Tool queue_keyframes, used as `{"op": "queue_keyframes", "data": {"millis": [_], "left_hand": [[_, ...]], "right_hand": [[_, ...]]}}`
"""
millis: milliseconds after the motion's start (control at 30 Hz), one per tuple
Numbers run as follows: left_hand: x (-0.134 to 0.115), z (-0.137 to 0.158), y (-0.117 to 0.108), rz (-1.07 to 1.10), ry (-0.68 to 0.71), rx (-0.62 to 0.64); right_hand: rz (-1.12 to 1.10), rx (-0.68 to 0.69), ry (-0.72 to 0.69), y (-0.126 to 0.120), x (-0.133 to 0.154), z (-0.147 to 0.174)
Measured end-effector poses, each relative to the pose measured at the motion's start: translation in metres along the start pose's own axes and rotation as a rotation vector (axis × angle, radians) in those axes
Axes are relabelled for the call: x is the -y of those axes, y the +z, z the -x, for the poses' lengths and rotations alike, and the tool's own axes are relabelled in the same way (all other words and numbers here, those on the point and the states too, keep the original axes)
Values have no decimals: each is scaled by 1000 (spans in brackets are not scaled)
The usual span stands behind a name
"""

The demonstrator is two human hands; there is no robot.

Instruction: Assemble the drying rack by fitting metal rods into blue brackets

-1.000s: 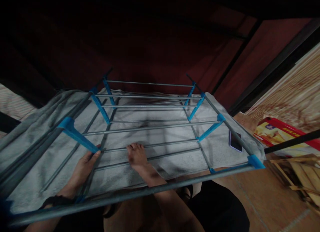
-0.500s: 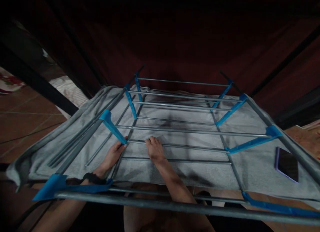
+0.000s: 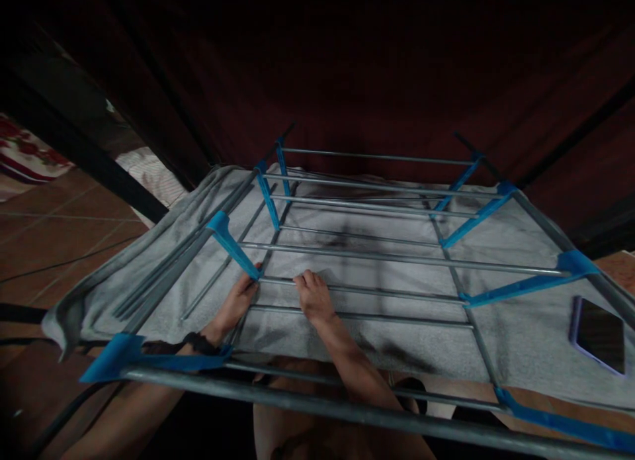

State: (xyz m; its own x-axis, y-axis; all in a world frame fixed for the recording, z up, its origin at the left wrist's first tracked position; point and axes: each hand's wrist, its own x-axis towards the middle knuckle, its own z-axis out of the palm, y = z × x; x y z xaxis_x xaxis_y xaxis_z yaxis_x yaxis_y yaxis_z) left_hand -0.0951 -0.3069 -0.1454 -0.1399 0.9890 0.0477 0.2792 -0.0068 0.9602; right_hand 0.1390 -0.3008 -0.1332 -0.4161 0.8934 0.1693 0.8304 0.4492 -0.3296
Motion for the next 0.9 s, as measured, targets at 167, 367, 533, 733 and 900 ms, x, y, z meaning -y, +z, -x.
{"op": "queue_keyframes", "data": {"millis": [167, 367, 533, 733, 900], "left_hand": [[-11, 1, 0, -106, 38, 18], [-5, -7, -3, -218, 28, 41], [-4, -8, -4, -228, 21, 62], [-4, -9, -3, -229, -7, 56], [-7, -8, -2, -277, 2, 70]], "right_hand": [[43, 25, 19, -2, 1, -2], [47, 65, -9, -2, -4, -8], [67, 98, -16, -5, -4, -11], [72, 80, -38, -11, -1, -18], [78, 86, -36, -4, -2, -18]]}}
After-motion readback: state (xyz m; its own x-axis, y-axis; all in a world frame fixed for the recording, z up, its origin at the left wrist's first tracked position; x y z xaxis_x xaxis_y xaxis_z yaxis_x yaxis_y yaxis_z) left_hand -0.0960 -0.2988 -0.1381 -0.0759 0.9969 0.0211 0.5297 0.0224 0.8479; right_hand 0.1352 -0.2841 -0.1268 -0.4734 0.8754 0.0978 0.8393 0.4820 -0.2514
